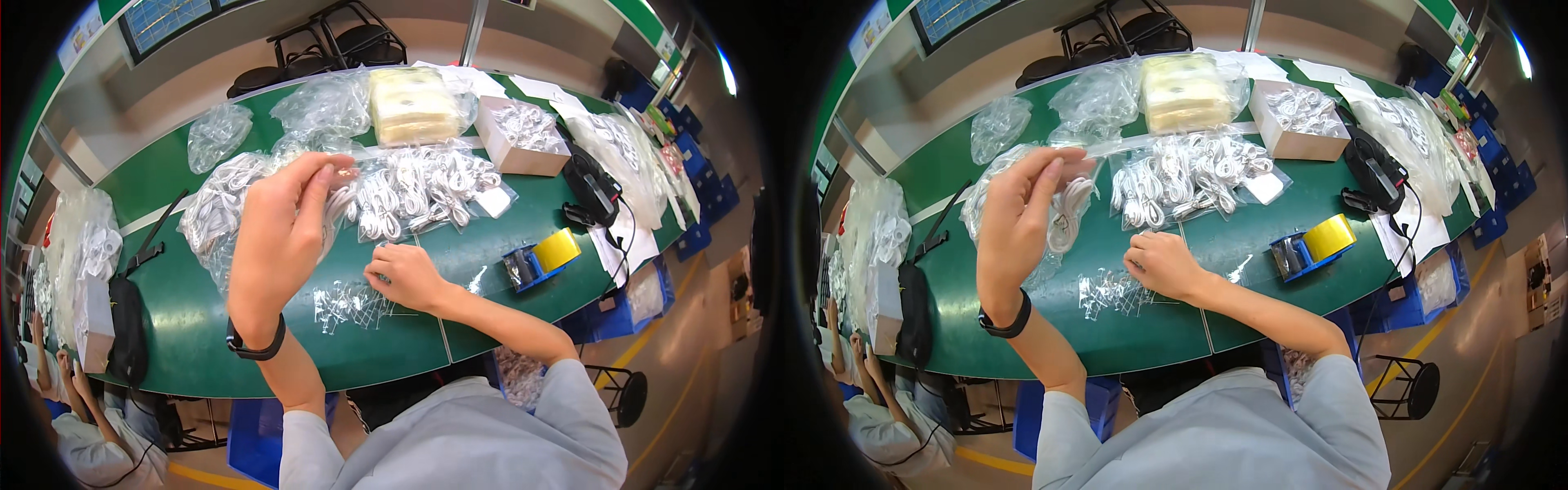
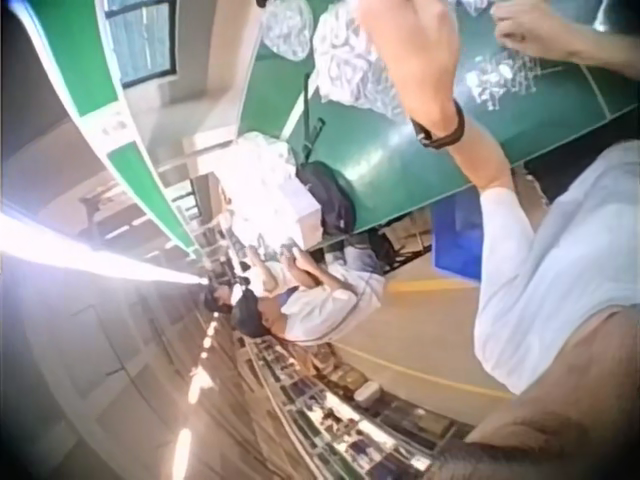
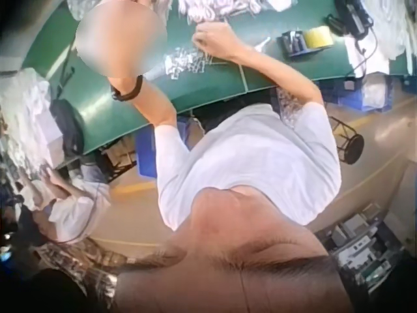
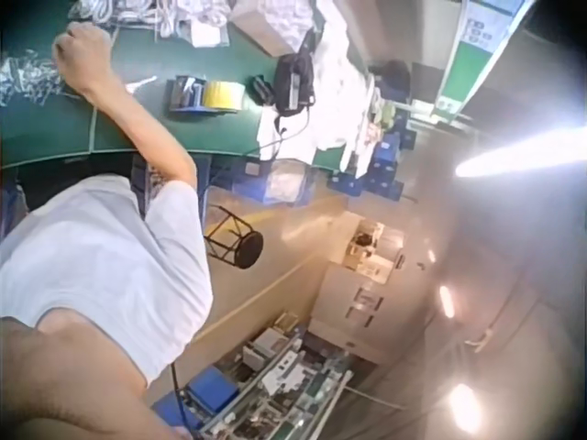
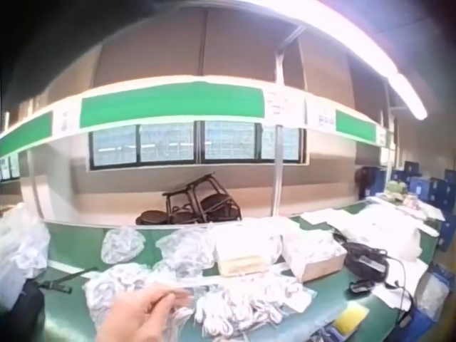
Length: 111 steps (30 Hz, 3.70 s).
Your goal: Sorting and organizing small coiled cables at an industrial workbench.
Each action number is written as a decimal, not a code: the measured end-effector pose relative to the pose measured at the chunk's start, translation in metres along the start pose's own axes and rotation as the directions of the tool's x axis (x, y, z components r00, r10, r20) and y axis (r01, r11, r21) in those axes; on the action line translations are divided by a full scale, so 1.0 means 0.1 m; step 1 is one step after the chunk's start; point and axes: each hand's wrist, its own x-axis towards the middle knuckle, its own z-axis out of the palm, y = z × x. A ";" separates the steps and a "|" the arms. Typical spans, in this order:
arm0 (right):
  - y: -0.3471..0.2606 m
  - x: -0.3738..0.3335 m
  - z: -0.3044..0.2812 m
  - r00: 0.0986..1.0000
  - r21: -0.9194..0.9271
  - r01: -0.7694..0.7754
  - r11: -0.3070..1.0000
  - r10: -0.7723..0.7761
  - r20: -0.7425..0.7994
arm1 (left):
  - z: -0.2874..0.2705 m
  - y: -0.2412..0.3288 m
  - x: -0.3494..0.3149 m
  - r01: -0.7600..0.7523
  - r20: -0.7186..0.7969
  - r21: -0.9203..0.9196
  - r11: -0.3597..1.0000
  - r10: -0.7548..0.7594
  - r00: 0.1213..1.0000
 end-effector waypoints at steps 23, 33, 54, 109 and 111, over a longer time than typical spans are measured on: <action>-0.27 -0.25 -0.07 0.956 -0.174 0.118 0.978 -0.065 0.285 | 0.07 -0.01 0.01 -0.014 0.043 0.043 0.999 0.012 0.999; -0.18 0.21 -0.74 0.963 0.335 -0.106 0.936 0.180 -0.199 | 0.19 -0.09 0.07 -0.026 0.030 -0.002 1.000 0.026 0.999; -0.21 0.79 -1.43 0.941 0.932 -0.055 0.358 0.330 -0.072 | 0.32 0.18 0.11 -0.078 0.045 -0.252 0.964 0.093 0.995; -0.32 0.58 -1.91 0.939 0.798 -0.042 0.601 0.297 -0.174 | 0.72 0.32 -0.11 -0.105 -0.173 -0.179 0.978 0.074 0.982; -0.14 0.59 -1.92 0.965 0.650 -0.022 0.759 0.185 -0.183 | 0.72 0.28 -0.06 -0.044 -0.186 -0.219 0.975 0.003 0.983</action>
